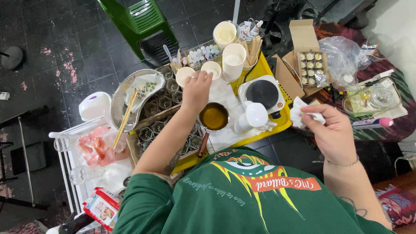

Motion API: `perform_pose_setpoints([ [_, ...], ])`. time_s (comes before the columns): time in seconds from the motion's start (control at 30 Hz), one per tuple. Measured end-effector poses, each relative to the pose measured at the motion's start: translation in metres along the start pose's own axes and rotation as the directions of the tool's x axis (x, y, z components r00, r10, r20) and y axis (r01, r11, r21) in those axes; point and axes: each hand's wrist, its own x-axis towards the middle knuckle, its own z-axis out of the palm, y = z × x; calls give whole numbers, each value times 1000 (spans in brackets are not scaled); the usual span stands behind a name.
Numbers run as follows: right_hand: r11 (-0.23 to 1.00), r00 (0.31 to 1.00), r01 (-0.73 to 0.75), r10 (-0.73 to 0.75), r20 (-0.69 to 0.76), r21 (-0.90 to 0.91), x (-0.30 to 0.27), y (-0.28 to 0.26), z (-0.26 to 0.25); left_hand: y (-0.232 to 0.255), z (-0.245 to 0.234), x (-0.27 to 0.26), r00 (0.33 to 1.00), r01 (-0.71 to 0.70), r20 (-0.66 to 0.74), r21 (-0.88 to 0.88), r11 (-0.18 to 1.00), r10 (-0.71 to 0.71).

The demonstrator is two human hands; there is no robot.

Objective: Cleaning and organizing containers for candle making.

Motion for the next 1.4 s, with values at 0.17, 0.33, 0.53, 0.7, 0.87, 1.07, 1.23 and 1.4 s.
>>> perform_pose_setpoints([
  [0.17,998,1000,-18,18,-2,-59,6,0,-14,11,62,7,915,78,397,5,997,-74],
  [0.33,988,996,-73,80,49,-136,14,11,-22,13,67,6,932,154,338,-42,987,-131],
  [0.53,850,930,50,152,334,-525,37,13,-34,15,26,13,965,261,65,-174,949,-254],
  [0.7,522,862,317,191,470,-792,50,-3,-8,45,-81,32,949,124,-247,-279,952,-196],
  [0.87,639,827,393,69,559,-661,51,8,44,71,-85,-13,938,191,-183,-436,880,-294],
  [1.07,713,799,486,-127,588,-506,59,47,77,81,-67,-34,921,220,-137,-591,776,-365],
  [1.23,703,789,540,-231,569,-463,65,63,90,78,-78,-14,964,80,-188,-465,882,-187],
  [1.4,675,803,557,-293,519,-483,65,63,92,84,-74,7,974,-129,-223,-449,884,29],
])
